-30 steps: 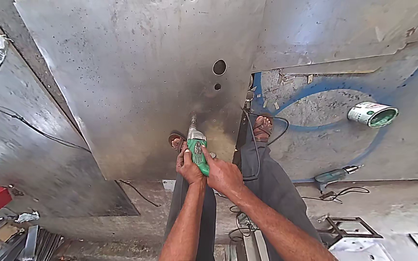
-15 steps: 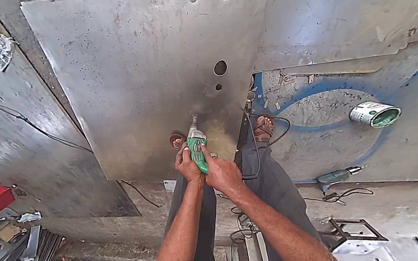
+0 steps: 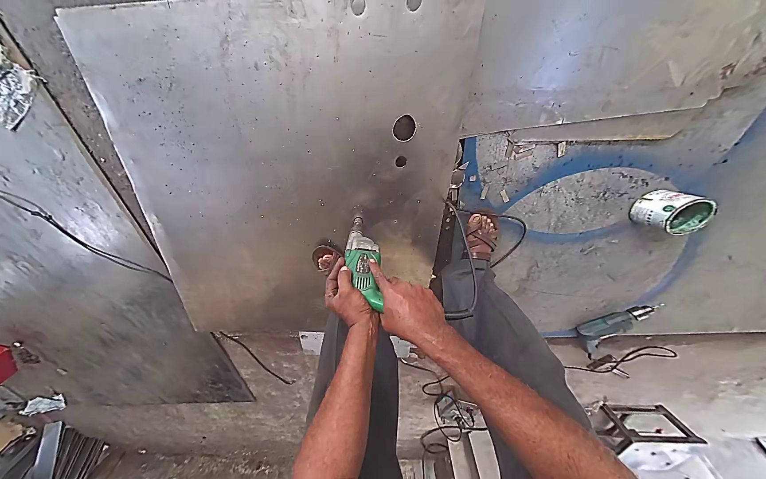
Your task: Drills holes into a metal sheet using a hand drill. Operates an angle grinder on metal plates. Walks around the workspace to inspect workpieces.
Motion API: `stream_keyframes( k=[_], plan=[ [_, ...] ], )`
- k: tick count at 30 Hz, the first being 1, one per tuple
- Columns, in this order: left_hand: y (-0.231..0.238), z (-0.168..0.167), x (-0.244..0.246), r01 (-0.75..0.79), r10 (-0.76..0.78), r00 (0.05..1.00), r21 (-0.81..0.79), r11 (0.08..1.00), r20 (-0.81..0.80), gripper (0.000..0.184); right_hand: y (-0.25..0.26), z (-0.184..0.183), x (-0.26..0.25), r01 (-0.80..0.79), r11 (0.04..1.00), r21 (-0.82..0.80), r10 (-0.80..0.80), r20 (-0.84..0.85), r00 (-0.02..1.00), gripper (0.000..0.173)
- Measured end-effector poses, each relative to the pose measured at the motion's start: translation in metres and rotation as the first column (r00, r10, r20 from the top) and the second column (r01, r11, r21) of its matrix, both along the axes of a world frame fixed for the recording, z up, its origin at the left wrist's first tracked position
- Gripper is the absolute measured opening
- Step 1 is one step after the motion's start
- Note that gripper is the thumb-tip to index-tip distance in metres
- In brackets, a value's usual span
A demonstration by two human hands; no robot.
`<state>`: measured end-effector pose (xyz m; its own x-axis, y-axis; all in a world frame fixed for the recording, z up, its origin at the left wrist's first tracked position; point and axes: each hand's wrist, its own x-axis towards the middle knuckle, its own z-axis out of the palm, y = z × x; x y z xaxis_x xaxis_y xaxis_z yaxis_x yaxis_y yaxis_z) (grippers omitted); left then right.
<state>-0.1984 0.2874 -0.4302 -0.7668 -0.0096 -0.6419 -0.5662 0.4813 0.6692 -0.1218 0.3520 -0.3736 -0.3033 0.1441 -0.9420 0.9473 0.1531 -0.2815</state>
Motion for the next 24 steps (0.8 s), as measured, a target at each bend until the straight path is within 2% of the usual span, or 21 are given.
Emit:
stream_keyframes(
  k=[5,9,11,13,14,16,18,19,21,24],
  plan=[
    [-0.003,0.019,0.011,0.057,-0.054,0.998,0.052,0.997,-0.043,0.033,-0.015,0.009,0.023,0.043,0.999,0.03,-0.04,-0.089,0.995,0.102],
    [-0.008,0.057,0.032,0.134,-0.129,0.99,0.099,0.986,-0.051,0.038,-0.02,0.043,0.051,0.08,0.996,0.048,-0.073,-0.137,0.988,0.1],
    [-0.008,0.081,0.045,0.227,-0.224,0.974,0.167,0.96,-0.038,0.049,-0.019,0.059,0.074,0.176,0.982,0.066,-0.162,-0.182,0.97,0.098],
    [-0.008,0.108,0.061,0.387,-0.393,0.919,0.255,0.886,-0.028,0.065,-0.012,0.07,0.103,0.328,0.941,0.085,-0.301,-0.236,0.924,0.094],
    [-0.009,0.121,0.07,0.464,-0.474,0.88,0.278,0.841,-0.033,0.067,-0.006,0.076,0.118,0.407,0.91,0.081,-0.377,-0.245,0.893,0.092],
    [-0.014,0.145,0.087,0.564,-0.583,0.812,0.281,0.777,-0.018,0.058,0.008,0.088,0.148,0.551,0.831,0.071,-0.525,-0.225,0.821,0.09],
    [-0.024,0.162,0.101,0.659,-0.684,0.73,0.27,0.702,-0.005,0.046,0.019,0.099,0.184,0.697,0.712,0.082,-0.681,-0.16,0.715,0.091],
    [-0.034,0.171,0.108,0.701,-0.728,0.685,0.266,0.662,0.005,0.041,0.019,0.106,0.207,0.778,0.622,0.093,-0.766,-0.136,0.629,0.091],
    [-0.044,0.182,0.116,0.766,-0.795,0.606,0.273,0.583,-0.004,0.036,0.026,0.115,0.253,0.935,0.339,0.1,-0.916,-0.192,0.353,0.09],
    [-0.059,0.197,0.11,0.84,-0.865,0.502,0.244,0.485,-0.007,0.037,0.034,0.129,0.319,0.993,-0.092,0.08,-0.952,-0.301,-0.064,0.081]
  ],
)
